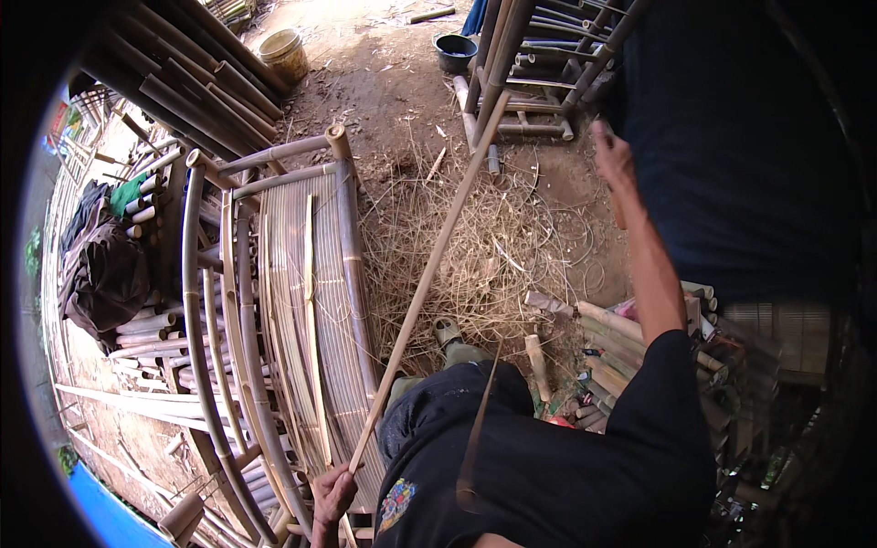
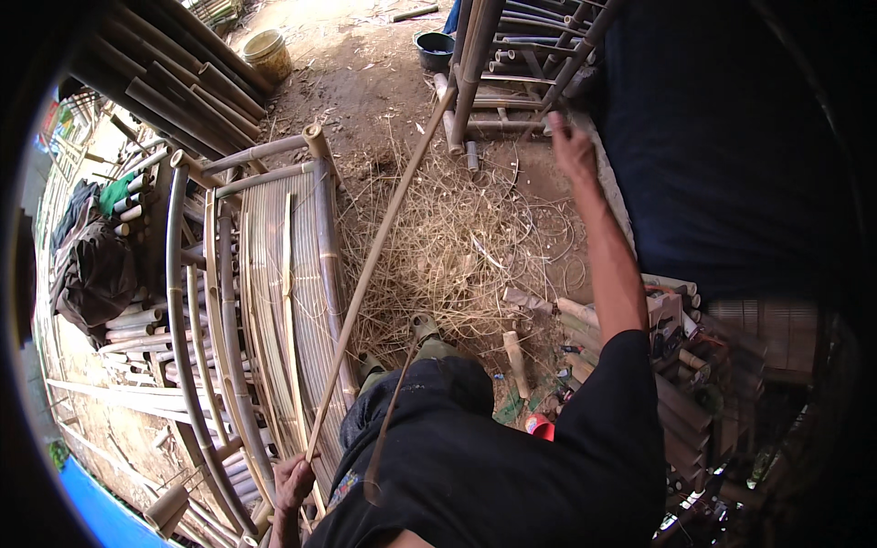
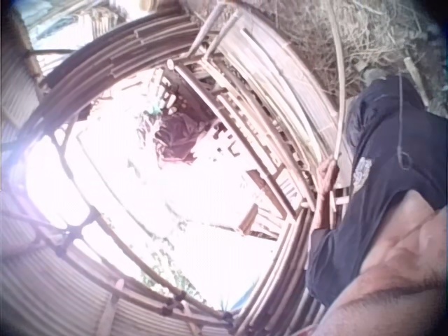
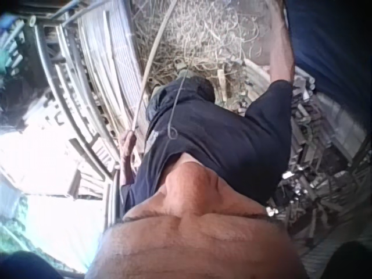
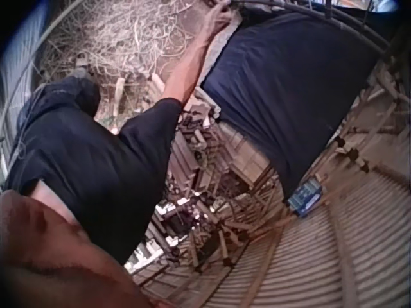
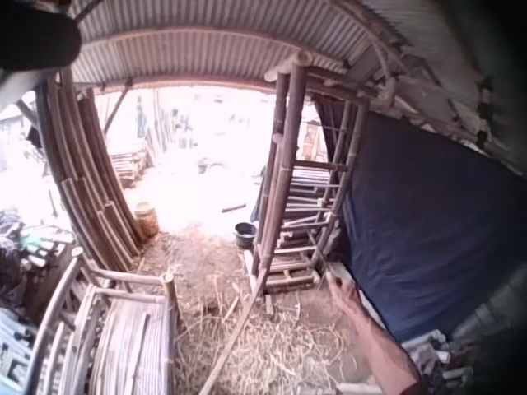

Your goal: The person uses a large knife to split bamboo poles into thin strips. They repeatedly strike the bamboo against a wooden frame to separate the layers, then place the finished strips on a nearby rack.

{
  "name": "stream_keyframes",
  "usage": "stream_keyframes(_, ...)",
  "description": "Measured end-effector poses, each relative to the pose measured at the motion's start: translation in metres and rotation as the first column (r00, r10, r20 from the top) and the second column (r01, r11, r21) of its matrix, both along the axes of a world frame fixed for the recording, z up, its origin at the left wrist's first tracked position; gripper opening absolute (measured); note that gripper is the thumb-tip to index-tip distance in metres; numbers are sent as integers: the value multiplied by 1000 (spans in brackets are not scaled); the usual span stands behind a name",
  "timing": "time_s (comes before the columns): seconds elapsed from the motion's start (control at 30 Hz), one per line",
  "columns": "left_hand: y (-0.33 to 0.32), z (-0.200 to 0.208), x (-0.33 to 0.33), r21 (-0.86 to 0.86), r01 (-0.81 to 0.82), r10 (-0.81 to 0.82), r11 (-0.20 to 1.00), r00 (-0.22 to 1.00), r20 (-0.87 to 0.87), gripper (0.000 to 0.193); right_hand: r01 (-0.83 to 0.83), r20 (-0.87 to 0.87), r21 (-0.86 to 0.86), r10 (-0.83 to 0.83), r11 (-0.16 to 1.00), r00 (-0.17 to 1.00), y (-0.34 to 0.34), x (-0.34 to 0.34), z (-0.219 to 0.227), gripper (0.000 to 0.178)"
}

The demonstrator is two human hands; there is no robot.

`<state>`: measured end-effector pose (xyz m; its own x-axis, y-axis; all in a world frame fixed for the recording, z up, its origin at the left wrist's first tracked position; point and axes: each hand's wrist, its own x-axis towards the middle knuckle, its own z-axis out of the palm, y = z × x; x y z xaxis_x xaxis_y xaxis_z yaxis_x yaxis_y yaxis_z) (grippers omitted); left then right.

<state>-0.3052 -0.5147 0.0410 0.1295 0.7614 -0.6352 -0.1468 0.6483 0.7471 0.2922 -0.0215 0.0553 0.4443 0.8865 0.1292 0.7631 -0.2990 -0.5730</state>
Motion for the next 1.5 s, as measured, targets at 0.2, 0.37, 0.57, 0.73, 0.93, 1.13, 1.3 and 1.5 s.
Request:
stream_keyframes(0.2, 76, 15, 46, -1, 3, -3, 1000, 999, 42, 48, -324, 120, 205, 305, 924, 945, -36, -61, 10, 75)
stream_keyframes(0.37, 182, 18, 112, 93, -108, 70, 990, 937, 344, 48, -833, 159, 95, 817, 546, 554, -155, -220, -25, 61)
stream_keyframes(0.57, 191, 43, 129, -98, -122, 152, 988, 898, 414, 45, -842, 220, 134, 813, 522, 539, -171, -241, -22, 60)
stream_keyframes(0.73, 183, 45, 131, -76, -109, 131, 991, 891, 434, 46, -897, 242, 270, 877, 351, 416, -186, -237, -9, 58)
stream_keyframes(0.93, 171, 41, 136, -64, -106, 123, 992, 892, 434, 45, -829, 224, 156, 798, 537, 559, -166, -225, -15, 60)
stream_keyframes(1.13, 153, 39, 133, -87, -70, 101, 994, 898, 427, 46, -815, 294, 215, 760, 538, 579, -138, -202, -31, 60)
stream_keyframes(1.3, 115, 42, 104, -164, -30, 97, 986, 903, 419, 46, -713, 263, 82, 675, 696, 689, -100, -142, -53, 61)
stream_keyframes(1.5, 29, 22, 45, -200, 27, 56, 979, 916, 398, 45, -508, 282, -115, 518, 854, 807, -64, -53, -23, 67)
